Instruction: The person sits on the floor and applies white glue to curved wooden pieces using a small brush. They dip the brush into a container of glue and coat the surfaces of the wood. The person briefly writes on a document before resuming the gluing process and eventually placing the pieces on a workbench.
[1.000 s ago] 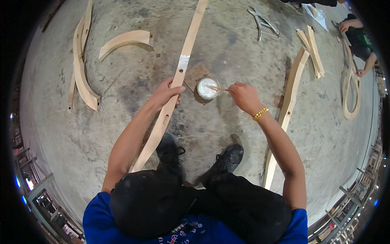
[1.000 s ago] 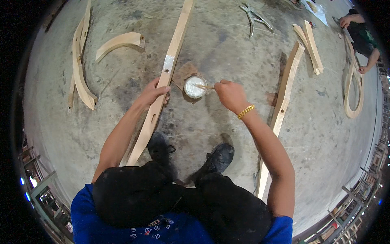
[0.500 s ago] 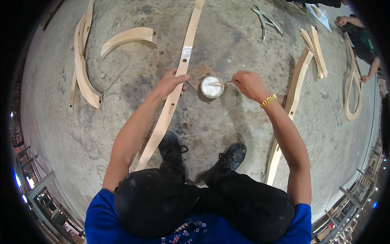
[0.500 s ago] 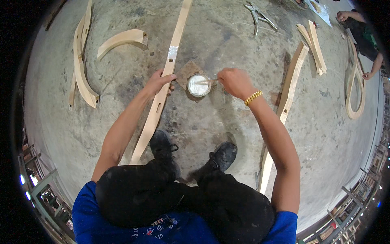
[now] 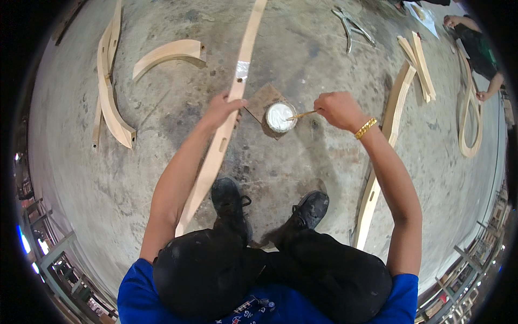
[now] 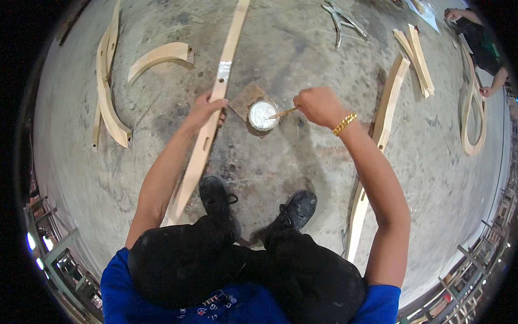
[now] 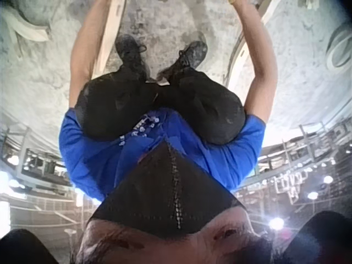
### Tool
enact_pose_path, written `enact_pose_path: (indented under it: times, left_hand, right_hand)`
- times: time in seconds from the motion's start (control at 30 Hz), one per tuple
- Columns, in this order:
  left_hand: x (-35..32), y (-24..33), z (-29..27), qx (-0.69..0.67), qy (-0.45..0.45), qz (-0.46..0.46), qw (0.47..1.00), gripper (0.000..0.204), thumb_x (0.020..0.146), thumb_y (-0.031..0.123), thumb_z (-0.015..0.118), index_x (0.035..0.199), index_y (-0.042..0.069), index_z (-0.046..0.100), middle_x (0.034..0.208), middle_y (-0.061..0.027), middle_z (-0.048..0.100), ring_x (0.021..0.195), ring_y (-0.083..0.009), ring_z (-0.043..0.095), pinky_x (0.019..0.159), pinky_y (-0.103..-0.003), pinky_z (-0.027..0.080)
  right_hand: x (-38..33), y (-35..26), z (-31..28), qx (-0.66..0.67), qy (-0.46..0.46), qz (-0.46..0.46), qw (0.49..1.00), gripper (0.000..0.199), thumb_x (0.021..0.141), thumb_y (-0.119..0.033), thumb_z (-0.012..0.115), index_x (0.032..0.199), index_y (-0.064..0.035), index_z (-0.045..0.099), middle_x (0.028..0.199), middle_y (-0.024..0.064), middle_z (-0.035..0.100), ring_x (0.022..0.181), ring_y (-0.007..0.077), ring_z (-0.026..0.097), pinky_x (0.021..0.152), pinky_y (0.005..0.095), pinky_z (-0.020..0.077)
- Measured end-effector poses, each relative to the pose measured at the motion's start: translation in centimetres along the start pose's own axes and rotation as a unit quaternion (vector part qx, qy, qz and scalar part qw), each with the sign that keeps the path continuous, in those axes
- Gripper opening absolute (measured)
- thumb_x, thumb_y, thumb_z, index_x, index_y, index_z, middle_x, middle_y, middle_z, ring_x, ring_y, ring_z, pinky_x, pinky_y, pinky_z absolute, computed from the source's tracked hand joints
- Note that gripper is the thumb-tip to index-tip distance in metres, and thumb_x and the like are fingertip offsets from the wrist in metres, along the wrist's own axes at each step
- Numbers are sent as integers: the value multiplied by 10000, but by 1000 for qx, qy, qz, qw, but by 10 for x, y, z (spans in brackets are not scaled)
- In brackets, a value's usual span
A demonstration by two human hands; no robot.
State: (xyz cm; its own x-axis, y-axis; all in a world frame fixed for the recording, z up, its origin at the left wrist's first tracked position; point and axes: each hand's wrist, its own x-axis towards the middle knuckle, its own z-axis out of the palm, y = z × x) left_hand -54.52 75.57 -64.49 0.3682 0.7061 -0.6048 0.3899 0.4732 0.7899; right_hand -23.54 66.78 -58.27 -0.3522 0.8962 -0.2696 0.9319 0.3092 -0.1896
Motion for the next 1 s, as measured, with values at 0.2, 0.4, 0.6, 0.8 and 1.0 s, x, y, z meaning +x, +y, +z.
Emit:
enact_pose_path:
  times: [0.2,0.4,0.6,0.8,1.0]
  left_hand:
    - [12,4,-51,193,70,72,976,547,780,349,687,1152,-40,595,995,-185,646,869,-268,624,804,-380,475]
    - [3,5,-41,368,158,128,907,494,822,345,645,1176,4,599,1067,-185,547,1057,-351,515,914,-411,417]
    - [-2,-13,26,380,192,376,823,346,834,145,585,1123,-45,580,1137,-236,543,1058,-393,515,926,-453,420]
    - [-4,-22,59,382,94,203,897,450,790,91,612,1190,-84,499,1163,-286,519,1101,-433,487,975,-460,397]
    - [-51,-46,84,403,44,226,886,831,716,266,767,1349,-63,341,1345,-260,377,1174,-412,423,1001,-447,375]
  right_hand:
    - [20,-4,-20,-31,71,-40,996,66,809,-96,570,781,-84,628,790,67,614,775,278,619,654,388,492]
    - [26,-6,-35,-127,11,-103,986,67,783,-75,566,727,-67,603,756,81,607,741,292,614,631,400,488]
    - [7,-12,-37,-61,47,-20,997,94,814,-110,563,750,-59,608,755,89,601,734,296,616,629,409,487]
    - [-51,-40,3,48,74,99,991,128,846,-139,544,776,-51,604,754,119,608,687,331,625,594,420,504]
    - [-96,-68,42,141,169,252,942,95,852,-144,582,806,-78,632,758,121,611,676,329,616,576,408,488]
